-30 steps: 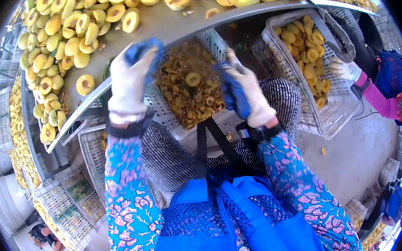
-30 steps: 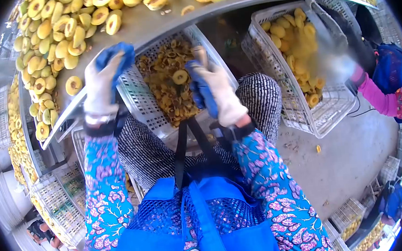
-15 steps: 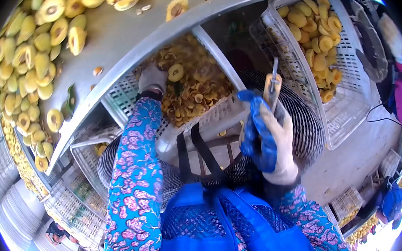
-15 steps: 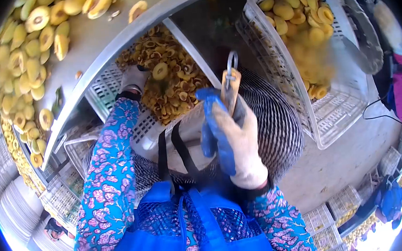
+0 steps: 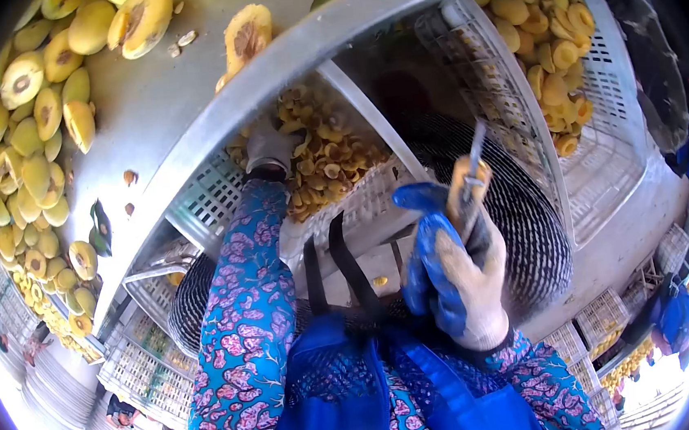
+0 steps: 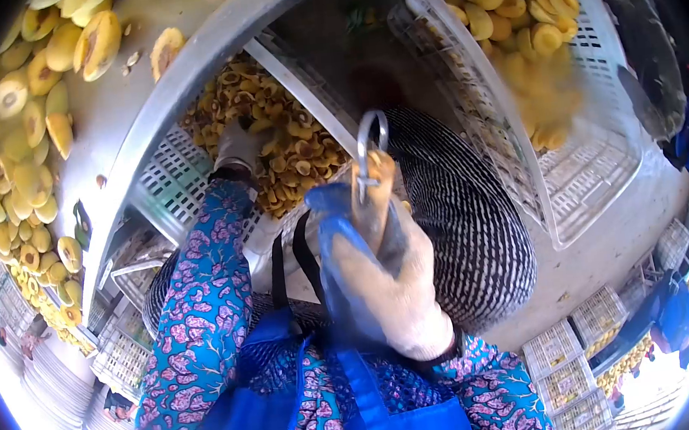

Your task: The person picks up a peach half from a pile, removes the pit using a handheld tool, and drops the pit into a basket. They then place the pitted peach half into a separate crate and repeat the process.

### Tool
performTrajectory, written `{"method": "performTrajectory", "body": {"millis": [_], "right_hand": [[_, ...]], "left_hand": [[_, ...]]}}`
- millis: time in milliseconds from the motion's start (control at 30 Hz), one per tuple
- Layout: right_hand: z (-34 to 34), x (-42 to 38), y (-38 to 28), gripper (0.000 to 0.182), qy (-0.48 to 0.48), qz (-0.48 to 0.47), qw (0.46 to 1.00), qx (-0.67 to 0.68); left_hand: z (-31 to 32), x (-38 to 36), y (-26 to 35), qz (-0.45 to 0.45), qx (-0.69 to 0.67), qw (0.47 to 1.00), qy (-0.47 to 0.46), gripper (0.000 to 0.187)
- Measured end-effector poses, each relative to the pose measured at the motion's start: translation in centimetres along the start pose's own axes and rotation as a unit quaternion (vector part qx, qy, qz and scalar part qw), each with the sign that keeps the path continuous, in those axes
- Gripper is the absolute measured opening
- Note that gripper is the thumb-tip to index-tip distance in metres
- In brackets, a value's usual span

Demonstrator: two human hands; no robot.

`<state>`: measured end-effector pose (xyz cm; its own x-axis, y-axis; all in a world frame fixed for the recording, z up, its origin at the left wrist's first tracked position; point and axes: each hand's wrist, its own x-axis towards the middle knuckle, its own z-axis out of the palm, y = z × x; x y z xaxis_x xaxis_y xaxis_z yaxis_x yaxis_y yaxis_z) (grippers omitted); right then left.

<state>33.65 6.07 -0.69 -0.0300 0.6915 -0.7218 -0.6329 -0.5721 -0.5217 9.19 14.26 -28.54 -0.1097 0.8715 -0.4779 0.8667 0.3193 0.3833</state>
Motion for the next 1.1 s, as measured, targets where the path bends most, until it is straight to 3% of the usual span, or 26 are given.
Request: {"method": "performTrajectory", "body": {"millis": [100, 133, 233, 333, 433, 500, 700, 767, 800, 867, 933, 967, 1000, 1067, 1100], "right_hand": [[-0.1, -0.1, 0.0, 0.026, -0.022, -0.017, 0.999, -0.015], [0.2, 0.0, 0.4, 0.028, -0.006, -0.047, 0.998, -0.029], [0.2, 0.0, 1.2, 0.023, 0.009, -0.095, 0.992, -0.08], [0.2, -0.1, 2.2, 0.024, -0.014, -0.134, 0.979, -0.152], [0.5, -2.4, 1.0, 0.025, -0.054, -0.099, 0.987, -0.114], [-0.1, -3.1, 0.9, 0.022, -0.109, -0.096, 0.987, -0.07], [1.4, -5.6, 4.2, 0.025, -0.199, -0.026, 0.979, -0.031], [1.8, -6.5, 4.8, 0.029, -0.187, -0.083, 0.965, -0.165], [1.7, -6.1, 5.5, 0.029, -0.173, -0.18, 0.934, -0.257], [1.0, -4.7, 7.3, 0.03, -0.128, -0.366, 0.82, -0.421], [1.5, -6.5, 6.1, 0.029, -0.161, -0.164, 0.934, -0.275], [1.7, -7.1, 5.6, 0.029, -0.174, -0.059, 0.964, -0.193], [1.7, -6.9, 5.9, 0.03, -0.185, -0.063, 0.97, -0.146], [1.8, -7.0, 6.1, 0.028, -0.211, 0.038, 0.976, -0.049], [1.9, -7.0, 6.4, 0.027, -0.221, 0.091, 0.971, -0.001]], "left_hand": [[-3.2, -1.2, 1.1, -0.095, -0.258, 0.953, -0.125, 0.055], [-6.5, -3.5, 4.4, -0.091, -0.36, 0.917, -0.144, 0.041], [-10.5, -9.2, 9.2, 0.011, -0.56, 0.816, -0.145, 0.033], [-14.5, -15.9, 14.4, 0.057, -0.505, 0.856, -0.088, 0.029], [-16.1, -21.5, 15.8, 0.091, -0.513, 0.852, -0.039, 0.026], [-16.4, -24.2, 15.0, 0.101, -0.689, 0.713, -0.081, 0.03], [-15.6, -28.0, 12.3, 0.155, -0.712, 0.684, 0.034, 0.04], [-16.1, -28.9, 11.6, 0.095, -0.684, 0.721, 0.051, 0.037], [-16.1, -29.0, 11.2, 0.108, -0.671, 0.73, 0.068, 0.036], [-15.8, -29.0, 10.6, 0.135, -0.644, 0.747, 0.095, 0.034], [-16.2, -30.1, 11.0, 0.129, -0.707, 0.692, 0.068, 0.033], [-16.5, -30.5, 11.1, 0.128, -0.738, 0.661, 0.055, 0.033], [-16.4, -30.8, 11.0, 0.168, -0.712, 0.679, 0.067, 0.035], [-16.2, -31.4, 10.9, 0.248, -0.658, 0.705, 0.096, 0.041], [-15.4, -31.5, 11.3, 0.215, -0.727, 0.647, 0.078, 0.044]]}}
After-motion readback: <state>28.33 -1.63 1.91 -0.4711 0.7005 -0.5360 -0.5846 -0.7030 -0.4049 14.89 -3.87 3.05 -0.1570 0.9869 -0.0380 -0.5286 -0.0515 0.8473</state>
